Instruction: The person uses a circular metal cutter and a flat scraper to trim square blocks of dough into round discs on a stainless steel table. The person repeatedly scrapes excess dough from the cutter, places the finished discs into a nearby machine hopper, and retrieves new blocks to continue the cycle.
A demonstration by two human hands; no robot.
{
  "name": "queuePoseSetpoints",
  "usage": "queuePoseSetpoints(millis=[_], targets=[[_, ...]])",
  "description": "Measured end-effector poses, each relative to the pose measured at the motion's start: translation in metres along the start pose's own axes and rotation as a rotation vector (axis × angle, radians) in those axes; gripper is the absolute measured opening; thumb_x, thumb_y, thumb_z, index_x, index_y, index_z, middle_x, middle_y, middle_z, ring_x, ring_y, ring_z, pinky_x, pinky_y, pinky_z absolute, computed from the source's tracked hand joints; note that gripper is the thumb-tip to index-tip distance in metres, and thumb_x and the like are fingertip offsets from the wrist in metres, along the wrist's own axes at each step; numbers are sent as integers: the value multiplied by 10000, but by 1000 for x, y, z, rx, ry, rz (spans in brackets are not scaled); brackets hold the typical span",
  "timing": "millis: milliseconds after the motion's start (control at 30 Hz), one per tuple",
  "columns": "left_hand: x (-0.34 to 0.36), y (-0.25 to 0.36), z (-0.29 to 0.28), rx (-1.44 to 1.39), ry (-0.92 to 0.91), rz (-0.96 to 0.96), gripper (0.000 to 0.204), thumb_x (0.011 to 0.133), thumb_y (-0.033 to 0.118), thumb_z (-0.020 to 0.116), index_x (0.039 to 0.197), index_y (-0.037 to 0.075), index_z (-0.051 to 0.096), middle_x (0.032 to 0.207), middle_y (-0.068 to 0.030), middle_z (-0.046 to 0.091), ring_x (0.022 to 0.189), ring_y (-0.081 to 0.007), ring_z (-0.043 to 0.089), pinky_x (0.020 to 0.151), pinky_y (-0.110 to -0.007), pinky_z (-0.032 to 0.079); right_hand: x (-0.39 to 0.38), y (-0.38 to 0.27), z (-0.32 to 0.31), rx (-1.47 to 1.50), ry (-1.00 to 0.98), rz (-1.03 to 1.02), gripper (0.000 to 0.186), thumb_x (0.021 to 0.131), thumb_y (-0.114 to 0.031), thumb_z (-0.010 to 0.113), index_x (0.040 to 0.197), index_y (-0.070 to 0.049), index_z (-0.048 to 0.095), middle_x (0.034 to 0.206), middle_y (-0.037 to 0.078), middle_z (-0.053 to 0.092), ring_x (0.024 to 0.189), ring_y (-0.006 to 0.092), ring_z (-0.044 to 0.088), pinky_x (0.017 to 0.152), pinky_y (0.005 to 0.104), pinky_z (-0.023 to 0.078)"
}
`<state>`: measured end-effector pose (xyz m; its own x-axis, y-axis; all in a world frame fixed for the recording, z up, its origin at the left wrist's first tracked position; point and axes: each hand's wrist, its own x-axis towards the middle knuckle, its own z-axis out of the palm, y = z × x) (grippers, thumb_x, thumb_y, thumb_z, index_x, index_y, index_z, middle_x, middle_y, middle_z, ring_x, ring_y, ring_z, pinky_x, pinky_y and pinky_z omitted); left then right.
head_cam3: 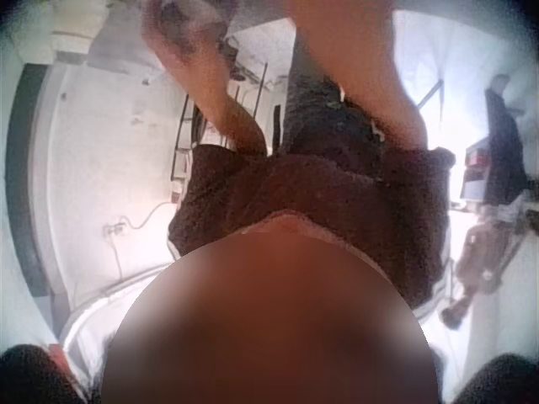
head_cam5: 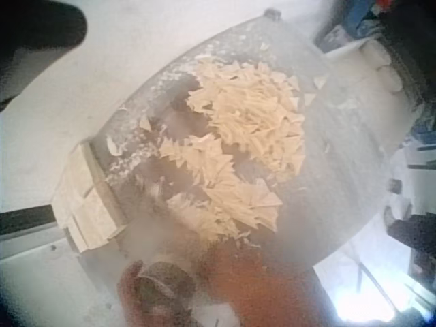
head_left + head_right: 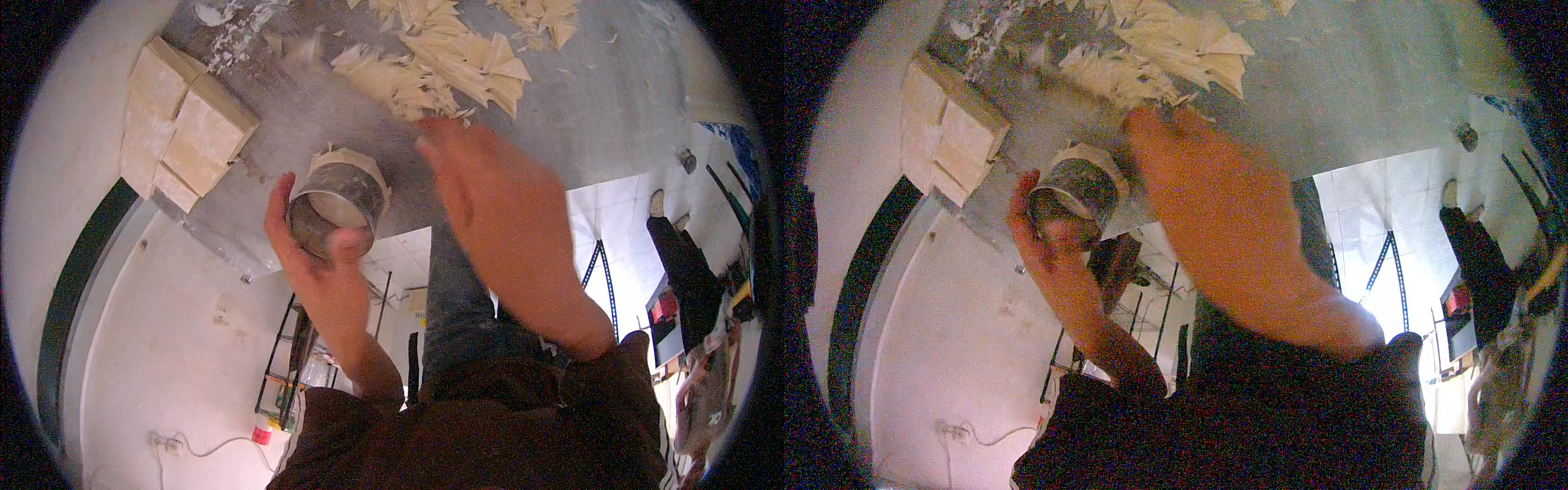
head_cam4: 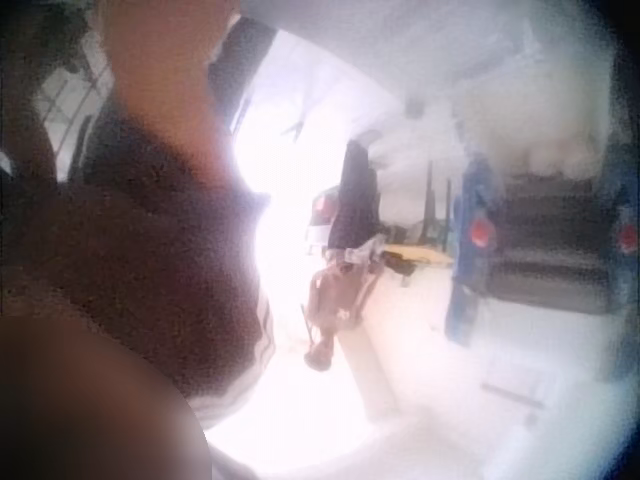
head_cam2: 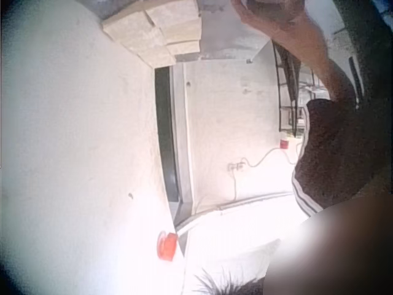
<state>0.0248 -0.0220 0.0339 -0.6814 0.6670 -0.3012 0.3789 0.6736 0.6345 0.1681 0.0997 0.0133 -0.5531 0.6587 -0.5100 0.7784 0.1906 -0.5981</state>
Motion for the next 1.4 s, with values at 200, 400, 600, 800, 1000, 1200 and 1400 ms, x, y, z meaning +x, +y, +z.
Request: queuePoseSetpoints(millis=[200,400,600,800,1000,1200,1400], targets=[[9,-25,-8,-278,-69,-161,924,1000,753,402,1496,-26,441,1426,-221,569,1306,-306,563,1107,-432,437,23,29,-12,89,331,-24,358,1005,-227,674,1277,-17,573,1070,218,707,929,424,697,841,490,532],[-18,-21,-18,-457,-105,-461,899,1006,722,435,1493,-34,449,1459,-212,554,1367,-320,535,1150,-446,417,14,34,6,13,454,-89,424,958,-155,716,1334,-20,573,1220,214,614,1118,406,626,960,447,510],[-21,-22,2,-491,-30,-450,906,1004,748,278,1550,33,388,1583,-191,440,1485,-352,395,1231,-523,307,-15,31,19,59,445,-227,481,963,-56,656,1427,-7,540,1336,216,571,1255,381,555,1093,465,436],[-21,-23,5,-715,-105,-419,941,967,754,313,1561,26,371,1615,-207,402,1506,-362,368,1251,-524,284,-56,13,54,579,-30,-98,656,955,82,495,1576,39,288,1606,260,362,1486,401,381,1238,456,289],[-17,-40,12,-915,-38,-534,622,1051,435,522,1509,17,470,1578,-232,455,1483,-311,428,1251,-466,309,-57,10,65,683,-122,-130,774,939,92,482,1623,40,123,1677,261,244,1562,377,259,1276,439,203],[-28,-46,10,-835,-89,-393,920,1000,753,334,1503,-6,465,1604,-251,404,1486,-380,404,1261,-480,277,-46,9,59,358,58,-399,931,797,26,699,1602,-22,234,1654,242,307,1518,415,344,1236,551,264],[-23,-43,5,-677,-239,-358,1374,738,1007,229,1549,-95,351,1628,-261,356,1519,-386,336,1265,-506,224,-35,11,54,356,94,-542,899,659,-167,870,1464,-85,479,1543,209,482,1398,436,482,1151,587,358]])
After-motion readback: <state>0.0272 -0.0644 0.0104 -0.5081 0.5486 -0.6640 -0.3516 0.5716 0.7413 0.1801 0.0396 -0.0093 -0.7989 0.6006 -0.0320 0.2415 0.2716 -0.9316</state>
